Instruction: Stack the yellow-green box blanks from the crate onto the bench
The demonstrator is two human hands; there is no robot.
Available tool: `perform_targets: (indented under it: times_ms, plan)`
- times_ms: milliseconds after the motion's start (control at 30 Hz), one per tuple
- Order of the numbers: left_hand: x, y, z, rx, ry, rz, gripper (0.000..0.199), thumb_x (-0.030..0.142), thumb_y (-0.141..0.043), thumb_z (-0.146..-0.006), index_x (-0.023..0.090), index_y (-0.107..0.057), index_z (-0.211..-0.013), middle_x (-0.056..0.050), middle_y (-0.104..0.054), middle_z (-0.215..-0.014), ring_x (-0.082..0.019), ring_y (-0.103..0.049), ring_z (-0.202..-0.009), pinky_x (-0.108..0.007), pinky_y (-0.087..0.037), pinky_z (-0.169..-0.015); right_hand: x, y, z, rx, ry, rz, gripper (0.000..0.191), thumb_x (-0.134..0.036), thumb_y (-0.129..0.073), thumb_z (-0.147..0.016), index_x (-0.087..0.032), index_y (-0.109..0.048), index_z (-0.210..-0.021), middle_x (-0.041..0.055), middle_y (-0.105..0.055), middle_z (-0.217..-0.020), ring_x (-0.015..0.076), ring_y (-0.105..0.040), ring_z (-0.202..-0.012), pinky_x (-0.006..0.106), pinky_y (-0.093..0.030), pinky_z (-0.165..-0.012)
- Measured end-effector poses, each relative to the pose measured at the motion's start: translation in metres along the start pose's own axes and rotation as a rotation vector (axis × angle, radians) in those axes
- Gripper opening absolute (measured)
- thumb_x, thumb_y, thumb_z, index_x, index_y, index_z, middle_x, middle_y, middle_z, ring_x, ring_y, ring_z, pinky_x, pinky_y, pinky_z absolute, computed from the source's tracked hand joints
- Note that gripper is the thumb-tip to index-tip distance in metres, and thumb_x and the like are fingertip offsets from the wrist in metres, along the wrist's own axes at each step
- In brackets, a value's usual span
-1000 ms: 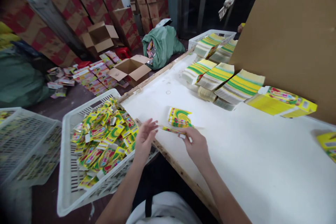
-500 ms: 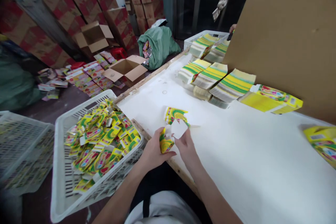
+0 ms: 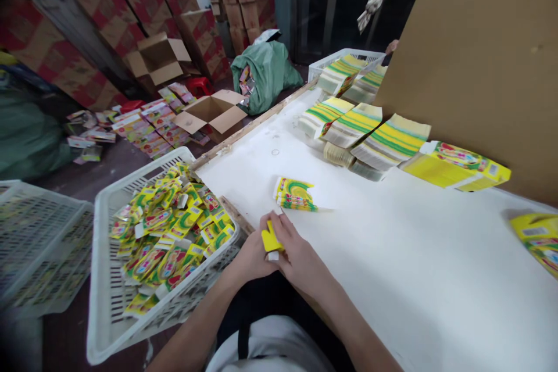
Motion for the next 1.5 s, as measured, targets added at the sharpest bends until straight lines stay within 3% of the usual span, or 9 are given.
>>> perform_targets:
  times_ms: [233, 533, 733, 867, 967, 1033, 1133, 1367, 1500]
  plan:
    - [-0.006, 0.028, 0.005, 0.218, 0.104, -0.115, 0.054, 0.018, -0.066, -0.058, 0.021, -0.045, -0.107, -0.007, -0.050, -0.102, -0.025, -0.049, -0.096, -0.040, -0.040, -0.083, 0.006, 0.022, -0.002, 0.196, 0.063, 0.221, 0.060, -0.004, -0.043, -0.072, -0.026, -0.041, -0.128, 0.0061, -0.040, -0.135, 0.0233, -0.035, -0.125, 0.042, -0.035, -0.099]
    - [-0.003, 0.042, 0.005, 0.142, 0.069, -0.159, 0.052, 0.026, -0.072, -0.054, 0.025, -0.054, -0.102, -0.005, -0.059, -0.092, -0.025, -0.053, -0.087, -0.037, -0.041, -0.076, 0.000, 0.025, -0.003, -0.109, 0.102, 0.261, 0.044, -0.008, -0.055, -0.073, -0.028, -0.059, -0.111, 0.0084, -0.049, -0.128, 0.0265, -0.040, -0.121, 0.043, -0.038, -0.095]
    - [-0.009, 0.047, 0.007, 0.256, 0.119, -0.119, 0.048, 0.027, -0.069, -0.058, 0.025, -0.053, -0.104, -0.005, -0.059, -0.094, -0.024, -0.055, -0.087, -0.036, -0.041, -0.077, -0.003, 0.023, -0.020, 0.092, 0.050, 0.179, 0.038, -0.012, -0.061, -0.068, -0.027, -0.063, -0.102, 0.0068, -0.052, -0.123, 0.0269, -0.043, -0.118, 0.044, -0.037, -0.095]
    - [-0.049, 0.098, 0.034, 0.422, 0.347, -0.405, 0.050, 0.037, -0.063, -0.064, 0.018, -0.050, -0.109, -0.010, -0.059, -0.098, -0.028, -0.054, -0.092, -0.041, -0.040, -0.081, 0.014, 0.040, -0.038, 0.186, 0.051, 0.313, 0.061, -0.020, -0.059, -0.071, -0.024, -0.038, -0.129, 0.0069, -0.045, -0.131, 0.0242, -0.040, -0.120, 0.041, -0.036, -0.097]
    - [-0.074, 0.152, 0.069, 0.645, 0.615, -0.733, 0.066, 0.039, -0.064, -0.062, 0.012, -0.043, -0.118, -0.019, -0.050, -0.115, -0.038, -0.042, -0.109, -0.053, -0.033, -0.087, 0.048, 0.074, -0.045, 0.378, -0.163, 0.548, 0.053, -0.009, -0.054, -0.069, -0.018, -0.047, -0.121, 0.0120, -0.056, -0.114, 0.0273, -0.050, -0.106, 0.043, -0.038, -0.090]
    - [-0.082, 0.164, 0.077, 0.686, 0.628, -0.728, 0.068, 0.039, -0.064, -0.063, 0.009, -0.042, -0.119, -0.021, -0.048, -0.116, -0.038, -0.040, -0.112, -0.053, -0.031, -0.091, 0.064, 0.081, -0.048, 0.388, -0.211, 0.579, 0.046, -0.002, -0.050, -0.065, -0.017, -0.055, -0.108, 0.0117, -0.062, -0.097, 0.0276, -0.054, -0.095, 0.043, -0.039, -0.085]
    - [-0.083, 0.140, 0.063, 0.608, 0.446, -0.409, 0.051, 0.039, -0.061, -0.067, 0.013, -0.050, -0.110, -0.015, -0.056, -0.108, -0.030, -0.048, -0.107, -0.046, -0.034, -0.092, 0.073, 0.081, -0.049, 0.396, -0.219, 0.558, 0.039, -0.001, -0.046, -0.065, -0.018, -0.056, -0.098, 0.0105, -0.060, -0.090, 0.0267, -0.054, -0.090, 0.042, -0.039, -0.083]
    - [-0.046, 0.017, 0.004, 0.331, 0.304, 0.784, 0.053, 0.028, -0.068, -0.064, 0.021, -0.046, -0.112, -0.009, -0.056, -0.111, -0.022, -0.050, -0.105, -0.036, -0.041, -0.085, 0.049, 0.064, -0.030, 0.334, -0.213, 0.323, 0.039, -0.014, -0.055, -0.066, -0.020, -0.038, -0.101, -0.0007, -0.055, -0.074, 0.0154, -0.055, -0.062, 0.028, -0.045, -0.057]
    - [-0.016, -0.002, -0.018, 0.380, 0.213, 1.305, 0.029, 0.036, -0.056, -0.073, 0.018, -0.054, -0.095, -0.005, -0.060, -0.090, -0.018, -0.057, -0.088, -0.031, -0.043, -0.078, 0.019, 0.022, -0.013, 0.127, -0.114, -0.147, 0.035, -0.016, -0.059, -0.065, -0.024, -0.038, -0.092, -0.0063, -0.047, -0.068, 0.0102, -0.050, -0.057, 0.022, -0.043, -0.053]
Point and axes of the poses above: each hand's wrist, its own z-axis away from the middle knuckle, its own y-axis out of the back of the hand, x = y × z, the point moved 8 cm from there along -z, towards the middle knuckle
